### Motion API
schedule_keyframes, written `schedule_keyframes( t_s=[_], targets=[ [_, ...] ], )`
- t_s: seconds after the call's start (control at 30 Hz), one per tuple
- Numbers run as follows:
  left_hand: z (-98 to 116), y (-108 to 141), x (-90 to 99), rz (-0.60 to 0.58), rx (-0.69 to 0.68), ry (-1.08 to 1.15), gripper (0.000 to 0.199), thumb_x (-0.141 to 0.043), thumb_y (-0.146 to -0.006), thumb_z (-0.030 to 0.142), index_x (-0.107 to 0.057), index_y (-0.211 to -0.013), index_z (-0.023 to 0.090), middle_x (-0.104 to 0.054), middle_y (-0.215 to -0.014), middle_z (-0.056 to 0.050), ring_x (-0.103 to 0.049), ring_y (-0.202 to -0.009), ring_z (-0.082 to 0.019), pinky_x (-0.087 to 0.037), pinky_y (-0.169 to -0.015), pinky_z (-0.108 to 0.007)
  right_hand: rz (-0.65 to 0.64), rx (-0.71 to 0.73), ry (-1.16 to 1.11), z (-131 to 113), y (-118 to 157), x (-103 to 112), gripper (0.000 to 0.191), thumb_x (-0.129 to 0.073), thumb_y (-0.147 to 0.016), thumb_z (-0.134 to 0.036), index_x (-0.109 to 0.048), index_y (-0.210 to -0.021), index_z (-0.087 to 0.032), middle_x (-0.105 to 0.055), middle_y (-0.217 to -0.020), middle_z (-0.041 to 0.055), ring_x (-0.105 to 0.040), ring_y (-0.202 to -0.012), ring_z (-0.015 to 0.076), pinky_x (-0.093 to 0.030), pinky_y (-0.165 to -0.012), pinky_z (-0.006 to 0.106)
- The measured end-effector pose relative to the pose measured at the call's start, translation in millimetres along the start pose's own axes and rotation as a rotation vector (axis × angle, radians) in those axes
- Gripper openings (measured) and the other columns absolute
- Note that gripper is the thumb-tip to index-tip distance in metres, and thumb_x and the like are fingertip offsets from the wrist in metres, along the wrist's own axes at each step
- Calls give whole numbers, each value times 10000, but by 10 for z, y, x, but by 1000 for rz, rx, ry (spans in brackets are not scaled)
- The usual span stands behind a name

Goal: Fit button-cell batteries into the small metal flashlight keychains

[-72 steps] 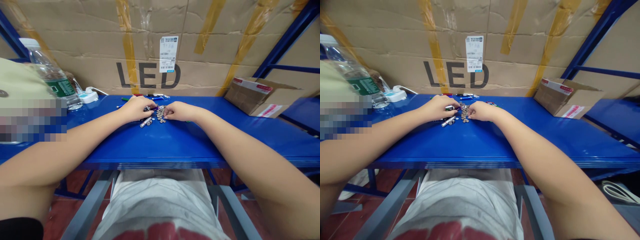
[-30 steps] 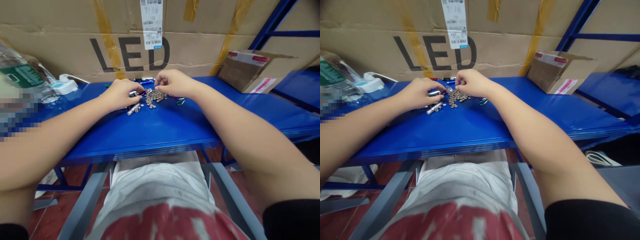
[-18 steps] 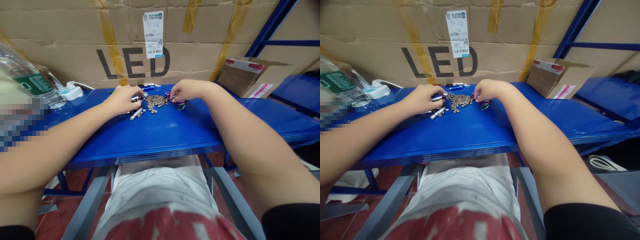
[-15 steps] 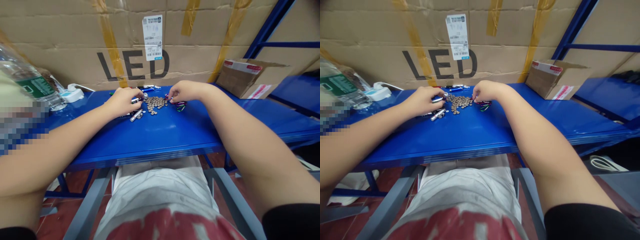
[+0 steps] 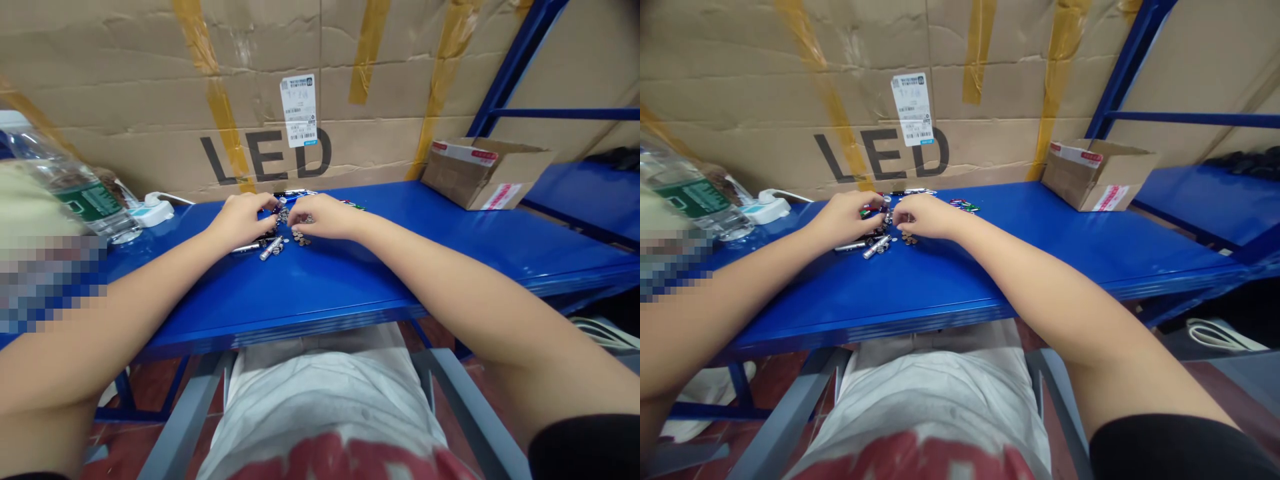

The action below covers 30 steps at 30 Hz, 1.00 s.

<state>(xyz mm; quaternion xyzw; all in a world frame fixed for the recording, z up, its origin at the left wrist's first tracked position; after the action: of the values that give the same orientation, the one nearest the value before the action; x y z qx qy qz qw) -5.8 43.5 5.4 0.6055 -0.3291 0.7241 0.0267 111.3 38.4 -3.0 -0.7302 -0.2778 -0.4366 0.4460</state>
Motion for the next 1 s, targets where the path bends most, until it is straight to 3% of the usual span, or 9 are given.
schedule_keyframes(
  t_s=[0.23,0.47,0.83,0.93,1.0],
  targets=[
    [-35,1,50,22,16,-1,337,-524,-824,368,-665,-1067,181,-715,-1061,-75,-645,-985,-251,-468,-881,-356,-104,201,19,-273,-61,-266,255,-576,-816,-63,-702,-998,-191,-693,-994,58,-591,-954,187,-436,-870,327],
    [-27,0,33,5,-20,-16,324,-517,-835,377,-664,-1061,196,-715,-1076,-69,-643,-1011,-241,-467,-889,-365,-99,273,163,-403,-49,-274,209,-582,-838,-114,-709,-986,-189,-686,-1042,78,-588,-1001,219,-438,-859,346],
    [15,20,39,12,-2,-1,281,-521,-838,285,-651,-1080,232,-718,-1074,-30,-629,-1041,-226,-443,-905,-368,-98,78,276,-311,-73,-309,179,-572,-798,-143,-708,-911,-167,-692,-935,93,-625,-845,213,-471,-757,317],
    [37,34,37,11,-3,-7,248,-534,-836,275,-656,-1049,241,-723,-1055,-16,-636,-1000,-221,-443,-888,-357,-22,109,209,-321,-53,-194,284,-553,-792,-92,-694,-1029,-162,-669,-1066,119,-619,-963,215,-475,-844,323],
    [46,34,14,-3,-13,5,226,-555,-831,288,-659,-1024,234,-728,-1025,-18,-640,-977,-225,-442,-880,-357,40,59,184,-242,-36,-76,271,-532,-793,-66,-713,-968,-168,-667,-975,112,-629,-896,202,-492,-806,315]
  ],
)
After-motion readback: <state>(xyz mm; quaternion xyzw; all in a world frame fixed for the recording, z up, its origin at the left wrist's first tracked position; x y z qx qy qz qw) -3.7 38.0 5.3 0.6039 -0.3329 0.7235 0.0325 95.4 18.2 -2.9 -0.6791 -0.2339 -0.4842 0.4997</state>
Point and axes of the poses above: each hand's wrist, its own y-axis away from the middle knuckle, its own x-axis out of the back of the hand, z = x × y, the point moved 8 cm from there along -y, towards the middle knuckle
